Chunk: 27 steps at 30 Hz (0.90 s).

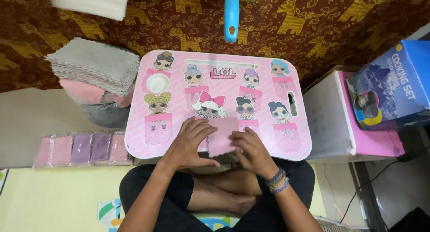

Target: Cleaning small pieces of cloth with a lint roller, folding them, and packaging them into individual plastic bags.

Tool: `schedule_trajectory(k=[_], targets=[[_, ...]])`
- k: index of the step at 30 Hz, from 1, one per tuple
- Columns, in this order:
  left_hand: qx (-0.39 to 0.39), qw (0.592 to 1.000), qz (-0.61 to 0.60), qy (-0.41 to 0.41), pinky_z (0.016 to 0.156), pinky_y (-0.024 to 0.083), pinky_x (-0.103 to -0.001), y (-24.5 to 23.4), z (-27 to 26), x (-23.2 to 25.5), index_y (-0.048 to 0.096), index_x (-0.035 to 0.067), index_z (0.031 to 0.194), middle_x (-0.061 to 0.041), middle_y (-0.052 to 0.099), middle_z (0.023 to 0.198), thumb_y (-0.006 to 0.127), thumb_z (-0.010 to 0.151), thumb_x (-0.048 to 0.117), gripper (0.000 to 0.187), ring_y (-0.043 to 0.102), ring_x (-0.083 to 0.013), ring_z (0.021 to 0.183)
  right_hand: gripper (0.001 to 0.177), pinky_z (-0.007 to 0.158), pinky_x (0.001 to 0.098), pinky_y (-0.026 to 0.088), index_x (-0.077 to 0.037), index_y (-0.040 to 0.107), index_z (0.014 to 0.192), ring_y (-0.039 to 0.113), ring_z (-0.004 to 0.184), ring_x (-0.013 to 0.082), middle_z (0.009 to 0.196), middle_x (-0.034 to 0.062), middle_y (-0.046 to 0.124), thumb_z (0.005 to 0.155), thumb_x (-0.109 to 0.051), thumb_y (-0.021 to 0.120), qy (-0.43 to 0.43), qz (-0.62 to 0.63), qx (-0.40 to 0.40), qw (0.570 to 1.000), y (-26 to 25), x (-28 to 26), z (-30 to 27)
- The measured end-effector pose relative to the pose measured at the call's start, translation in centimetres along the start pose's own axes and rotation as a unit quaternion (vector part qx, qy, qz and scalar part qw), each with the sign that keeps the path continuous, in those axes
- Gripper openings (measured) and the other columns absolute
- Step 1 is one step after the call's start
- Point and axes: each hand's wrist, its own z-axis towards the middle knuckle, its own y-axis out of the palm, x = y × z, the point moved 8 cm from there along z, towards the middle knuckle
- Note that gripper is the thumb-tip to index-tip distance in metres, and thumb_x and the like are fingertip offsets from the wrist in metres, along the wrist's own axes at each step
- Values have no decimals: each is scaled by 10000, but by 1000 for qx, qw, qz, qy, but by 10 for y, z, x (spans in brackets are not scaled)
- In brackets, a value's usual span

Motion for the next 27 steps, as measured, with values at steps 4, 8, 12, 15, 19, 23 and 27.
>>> schedule_trajectory(k=[4,8,12,15,19,23,27], targets=[[-4,1000,-3,-13,1191,271,-591,8,1,-9,598,147,1401,-91,718,1144,868,598,681,1001,583,-322,1264,144,1074,488,453,-122,725,1043,727,1037,263,1034,50,759,921,-193,697,59,20,32,998,0,21,7],[44,998,3,-51,1132,348,-556,29,-3,-33,663,102,1163,-65,731,1065,840,772,456,556,627,-282,1179,185,912,451,522,-113,727,1069,702,907,291,953,53,750,904,-190,755,127,50,82,987,-10,35,20],[73,988,-10,-136,1103,384,-511,46,-9,-60,688,113,791,-9,722,987,783,875,395,310,645,-220,1126,470,892,474,515,-94,681,1223,679,937,340,991,100,722,809,-241,851,194,75,111,972,-16,40,20],[90,984,-3,-156,1052,432,-505,46,-9,-63,684,109,754,-18,697,965,790,870,414,343,642,-247,1095,441,852,441,507,-86,689,1213,651,819,288,872,74,707,813,-185,847,214,101,134,962,-12,52,10],[104,982,-11,-160,1010,457,-495,40,-6,-60,687,100,737,-28,672,990,812,832,356,300,628,-275,1100,437,802,407,497,-74,678,1230,610,734,239,783,69,714,829,-167,823,231,116,134,957,-12,50,16],[139,978,-6,-157,969,477,-466,30,-4,-52,673,82,694,-53,649,944,797,863,310,309,627,-304,1062,317,760,366,474,-59,695,1144,611,702,238,712,72,737,847,-119,787,256,100,150,950,-12,47,20],[143,974,-4,-174,959,475,-469,26,-2,-49,680,70,683,-62,636,949,787,873,298,315,618,-313,1075,306,804,393,476,-71,696,1115,639,770,292,718,68,736,841,-152,807,260,56,163,950,-13,47,21]])
